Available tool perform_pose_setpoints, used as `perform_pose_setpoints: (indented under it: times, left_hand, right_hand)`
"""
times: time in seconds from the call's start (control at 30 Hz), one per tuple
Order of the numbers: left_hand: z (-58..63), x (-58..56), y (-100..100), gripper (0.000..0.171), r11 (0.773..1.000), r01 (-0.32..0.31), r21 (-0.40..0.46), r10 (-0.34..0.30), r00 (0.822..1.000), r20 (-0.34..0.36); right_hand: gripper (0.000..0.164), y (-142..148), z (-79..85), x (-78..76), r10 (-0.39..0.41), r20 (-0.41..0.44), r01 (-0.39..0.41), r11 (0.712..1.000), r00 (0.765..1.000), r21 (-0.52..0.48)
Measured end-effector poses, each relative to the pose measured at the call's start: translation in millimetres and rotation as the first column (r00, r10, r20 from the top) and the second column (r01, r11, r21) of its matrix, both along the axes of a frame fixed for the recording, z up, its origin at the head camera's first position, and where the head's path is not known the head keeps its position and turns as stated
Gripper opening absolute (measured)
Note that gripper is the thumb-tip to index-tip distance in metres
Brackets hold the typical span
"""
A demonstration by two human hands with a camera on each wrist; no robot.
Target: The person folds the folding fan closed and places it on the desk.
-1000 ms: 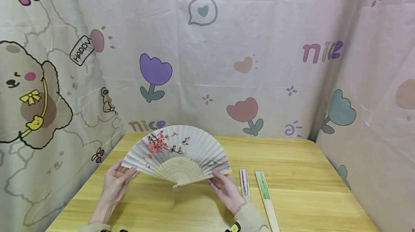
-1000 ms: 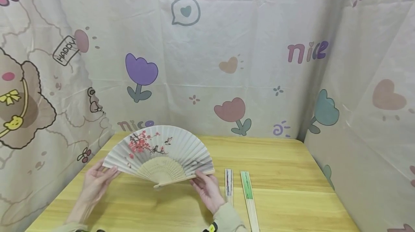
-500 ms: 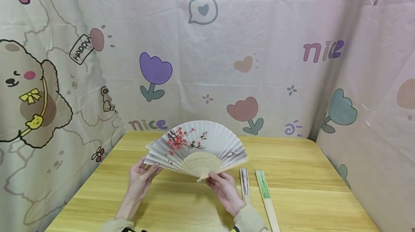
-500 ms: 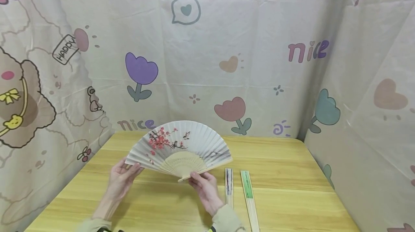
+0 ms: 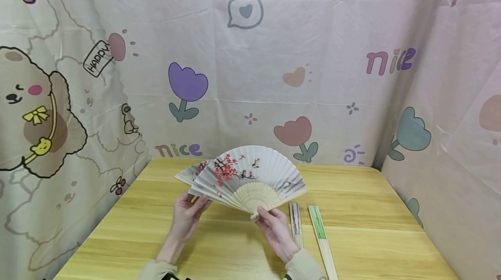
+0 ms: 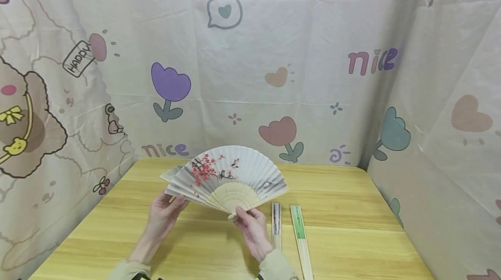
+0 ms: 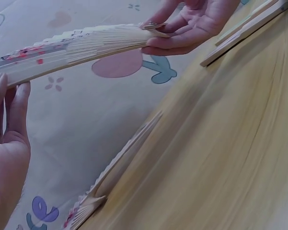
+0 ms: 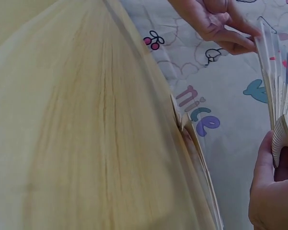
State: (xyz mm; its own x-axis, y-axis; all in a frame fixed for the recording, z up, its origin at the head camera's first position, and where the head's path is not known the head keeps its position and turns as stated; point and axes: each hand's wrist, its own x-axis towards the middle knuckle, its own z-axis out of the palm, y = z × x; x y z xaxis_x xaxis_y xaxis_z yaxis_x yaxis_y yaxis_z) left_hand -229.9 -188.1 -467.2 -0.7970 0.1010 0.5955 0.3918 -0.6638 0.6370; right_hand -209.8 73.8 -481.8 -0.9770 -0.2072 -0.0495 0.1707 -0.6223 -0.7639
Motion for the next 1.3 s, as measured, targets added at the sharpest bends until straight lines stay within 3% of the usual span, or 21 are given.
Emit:
perform_pose_setpoints:
  times: [0.17, 0.37, 0.57, 0.93, 1.3]
  left_hand:
    - [-1.9, -2.9, 16.7, 0.052, 0.999, -0.003, -0.035, 0.003, 1.0, 0.007]
    - [-2.4, -6.1, 36.1, 0.043, 0.999, -0.021, -0.04, 0.021, 1.0, 0.006]
    - [-1.0, -8.0, 47.9, 0.04, 0.995, -0.069, -0.067, 0.074, 0.994, 0.079]
    - [-0.4, -11.4, 58.7, 0.034, 0.989, -0.115, -0.09, 0.13, 0.974, 0.184]
    - [-7.8, -12.1, 60.0, 0.039, 0.99, -0.118, -0.083, 0.131, 0.975, 0.177]
  right_hand:
    - [0.014, 2.6, -1.0, 1.1, 0.002, -0.029, -0.002, 1.0, 1.0, 0.008]
    - [0.013, 4.3, 1.8, 3.4, -0.03, 0.012, 0.03, 0.999, 0.999, 0.017]
    - [0.014, 7.5, 4.1, 3.6, -0.032, 0.036, 0.031, 0.999, 0.999, 0.011]
    - [0.01, 11.3, 3.5, 4.0, -0.041, 0.061, 0.039, 0.999, 0.997, 0.027]
    - [0.012, 13.0, 1.3, 7.1, -0.006, 0.085, 0.0, 0.998, 0.996, 0.066]
